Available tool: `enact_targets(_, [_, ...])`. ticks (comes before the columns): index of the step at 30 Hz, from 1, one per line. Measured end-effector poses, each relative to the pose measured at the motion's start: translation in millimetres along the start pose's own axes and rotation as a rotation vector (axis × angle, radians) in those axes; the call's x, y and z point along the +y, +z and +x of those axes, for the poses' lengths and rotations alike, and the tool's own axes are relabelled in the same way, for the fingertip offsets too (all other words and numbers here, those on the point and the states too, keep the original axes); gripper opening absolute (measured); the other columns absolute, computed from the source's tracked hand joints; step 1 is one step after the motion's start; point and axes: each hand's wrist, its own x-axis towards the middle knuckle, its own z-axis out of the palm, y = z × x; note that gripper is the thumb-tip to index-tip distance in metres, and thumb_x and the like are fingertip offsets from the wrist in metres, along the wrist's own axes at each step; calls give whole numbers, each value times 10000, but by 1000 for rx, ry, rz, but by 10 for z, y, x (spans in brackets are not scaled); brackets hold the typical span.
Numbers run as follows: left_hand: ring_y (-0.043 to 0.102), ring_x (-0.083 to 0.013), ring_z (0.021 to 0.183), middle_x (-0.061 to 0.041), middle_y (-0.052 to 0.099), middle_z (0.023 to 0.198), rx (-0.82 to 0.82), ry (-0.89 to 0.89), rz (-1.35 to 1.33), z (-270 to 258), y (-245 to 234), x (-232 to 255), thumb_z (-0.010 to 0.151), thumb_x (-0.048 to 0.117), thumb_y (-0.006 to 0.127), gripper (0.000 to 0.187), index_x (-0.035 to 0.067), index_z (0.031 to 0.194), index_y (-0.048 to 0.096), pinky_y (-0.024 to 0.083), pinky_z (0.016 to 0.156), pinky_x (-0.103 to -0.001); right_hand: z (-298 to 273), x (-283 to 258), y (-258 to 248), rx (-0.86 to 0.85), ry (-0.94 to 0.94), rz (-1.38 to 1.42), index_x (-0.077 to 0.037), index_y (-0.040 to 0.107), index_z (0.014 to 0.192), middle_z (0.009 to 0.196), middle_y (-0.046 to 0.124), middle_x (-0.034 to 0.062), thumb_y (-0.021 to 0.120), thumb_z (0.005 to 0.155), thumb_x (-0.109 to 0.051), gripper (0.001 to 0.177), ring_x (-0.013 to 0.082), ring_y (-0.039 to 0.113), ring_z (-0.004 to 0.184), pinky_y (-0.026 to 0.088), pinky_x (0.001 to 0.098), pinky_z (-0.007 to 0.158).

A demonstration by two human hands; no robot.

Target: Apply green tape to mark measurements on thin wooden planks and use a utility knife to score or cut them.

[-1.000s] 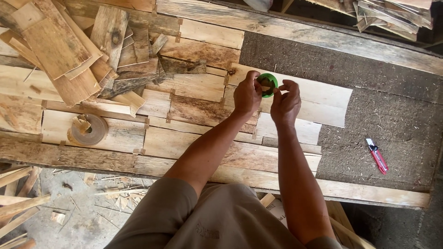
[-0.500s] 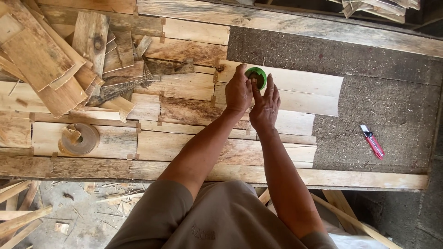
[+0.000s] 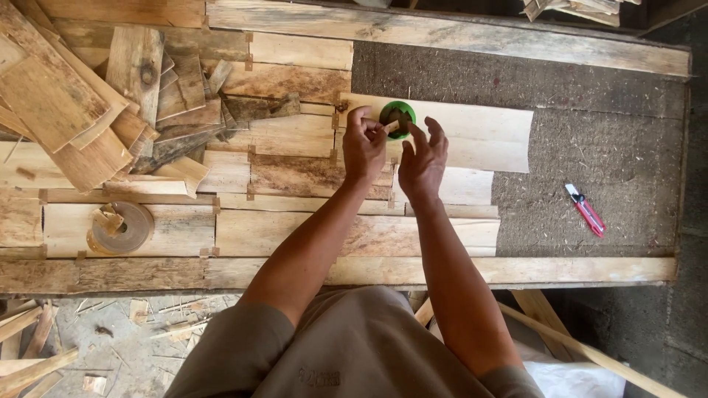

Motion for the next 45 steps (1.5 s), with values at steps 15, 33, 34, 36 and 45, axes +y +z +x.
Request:
enact_targets(15, [572,-57,688,-54,657,918,-194,-166,-406,-1398,-181,146,957,11,715,464,-12,1354,477,483,569,-204,-1172,-74,-595,-201,601,1212,-66,678,1091,958,714,-2,713,992,-220,186,90,667,841,574,245,714])
enact_targets(33, [624,-111,687,-47,698,926,-382,-184,-27,-2930,418,189,932,139,738,395,32,1271,565,556,577,-266,-2424,1127,-1104,-380,653,1069,-54,686,1038,948,725,64,683,1011,-158,107,133,682,822,598,269,745])
enact_targets(34, [624,-111,687,-47,698,926,-378,-188,-23,-3034,457,103,932,139,738,395,32,1271,565,556,577,-266,-2483,1215,-1163,-387,654,1072,-54,686,1038,948,725,64,683,1011,-158,107,133,682,822,598,269,745])
enact_targets(36, [670,-142,728,-68,702,953,-437,-96,74,-3213,541,-66,945,178,747,393,26,1250,552,594,610,-290,-2568,1393,-1280,-391,733,997,-68,689,1034,958,738,71,685,988,-162,105,138,704,828,624,263,746])
enact_targets(45, [587,-295,1341,-145,623,1396,-161,292,677,-3068,644,-662,1026,90,622,296,86,1321,594,474,1195,-400,-2981,2346,-1434,-200,745,832,-65,690,1019,911,748,76,688,1003,-151,87,136,720,780,628,257,684])
